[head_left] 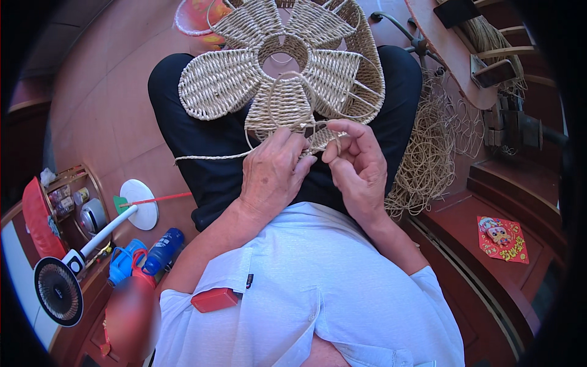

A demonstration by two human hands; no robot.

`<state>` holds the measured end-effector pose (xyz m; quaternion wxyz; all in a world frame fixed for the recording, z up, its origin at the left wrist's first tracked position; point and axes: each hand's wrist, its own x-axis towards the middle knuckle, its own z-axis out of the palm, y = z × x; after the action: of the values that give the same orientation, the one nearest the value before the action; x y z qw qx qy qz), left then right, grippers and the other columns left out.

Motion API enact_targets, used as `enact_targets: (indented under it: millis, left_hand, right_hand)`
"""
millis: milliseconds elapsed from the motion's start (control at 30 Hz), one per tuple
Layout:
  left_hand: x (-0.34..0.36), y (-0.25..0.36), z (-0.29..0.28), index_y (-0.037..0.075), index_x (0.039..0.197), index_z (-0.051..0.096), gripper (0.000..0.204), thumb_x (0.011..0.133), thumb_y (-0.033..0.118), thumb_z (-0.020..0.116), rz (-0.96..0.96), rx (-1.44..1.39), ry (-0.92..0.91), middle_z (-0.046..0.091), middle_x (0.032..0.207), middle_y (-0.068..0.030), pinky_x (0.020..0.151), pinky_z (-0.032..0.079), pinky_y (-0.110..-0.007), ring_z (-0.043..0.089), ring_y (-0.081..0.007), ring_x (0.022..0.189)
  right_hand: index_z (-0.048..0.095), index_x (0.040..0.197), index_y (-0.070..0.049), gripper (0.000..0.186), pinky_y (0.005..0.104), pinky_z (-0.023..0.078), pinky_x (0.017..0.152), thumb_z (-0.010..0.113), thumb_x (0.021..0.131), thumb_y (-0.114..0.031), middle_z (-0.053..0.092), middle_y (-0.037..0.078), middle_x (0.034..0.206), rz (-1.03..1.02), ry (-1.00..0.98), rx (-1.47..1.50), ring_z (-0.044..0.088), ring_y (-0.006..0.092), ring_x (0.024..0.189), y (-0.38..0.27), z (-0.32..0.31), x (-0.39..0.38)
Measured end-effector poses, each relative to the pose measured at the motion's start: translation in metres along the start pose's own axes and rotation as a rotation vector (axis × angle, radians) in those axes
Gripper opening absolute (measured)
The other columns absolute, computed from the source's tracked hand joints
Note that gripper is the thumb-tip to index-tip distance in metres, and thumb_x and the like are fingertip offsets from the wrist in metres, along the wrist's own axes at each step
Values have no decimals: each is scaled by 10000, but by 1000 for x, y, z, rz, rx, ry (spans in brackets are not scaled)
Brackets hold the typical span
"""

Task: Weaving a decorative flower-shaped straw craft by hand.

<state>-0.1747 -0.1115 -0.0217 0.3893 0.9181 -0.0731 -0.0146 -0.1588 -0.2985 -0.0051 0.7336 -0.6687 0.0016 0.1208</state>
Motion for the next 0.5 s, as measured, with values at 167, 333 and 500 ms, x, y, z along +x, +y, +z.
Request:
enact_targets:
  millis: [167,333,500]
  left_hand:
    - [4,3,12,78,1064,682,226,908,159,824,199,110,175,641,1062,-91,753,567,-449,692,-325,907]
    - [8,0,19,85,1027,665,188,930,152,810,276,176,173,600,995,-64,684,559,-385,681,-251,877]
    - [9,4,22,77,1016,654,183,934,145,803,287,181,149,599,988,-65,683,560,-390,681,-246,877]
  right_hand:
    - [628,1415,3,447,216,474,750,637,968,-7,666,5,919,13,-139,22,593,41,797,-37,-27,6]
    - [527,1451,16,539,308,595,704,673,946,-109,518,-23,752,34,49,187,573,91,615,-61,-106,16]
    - [511,1464,-36,544,213,398,540,666,966,116,574,-2,899,103,535,314,475,51,652,-21,-384,31]
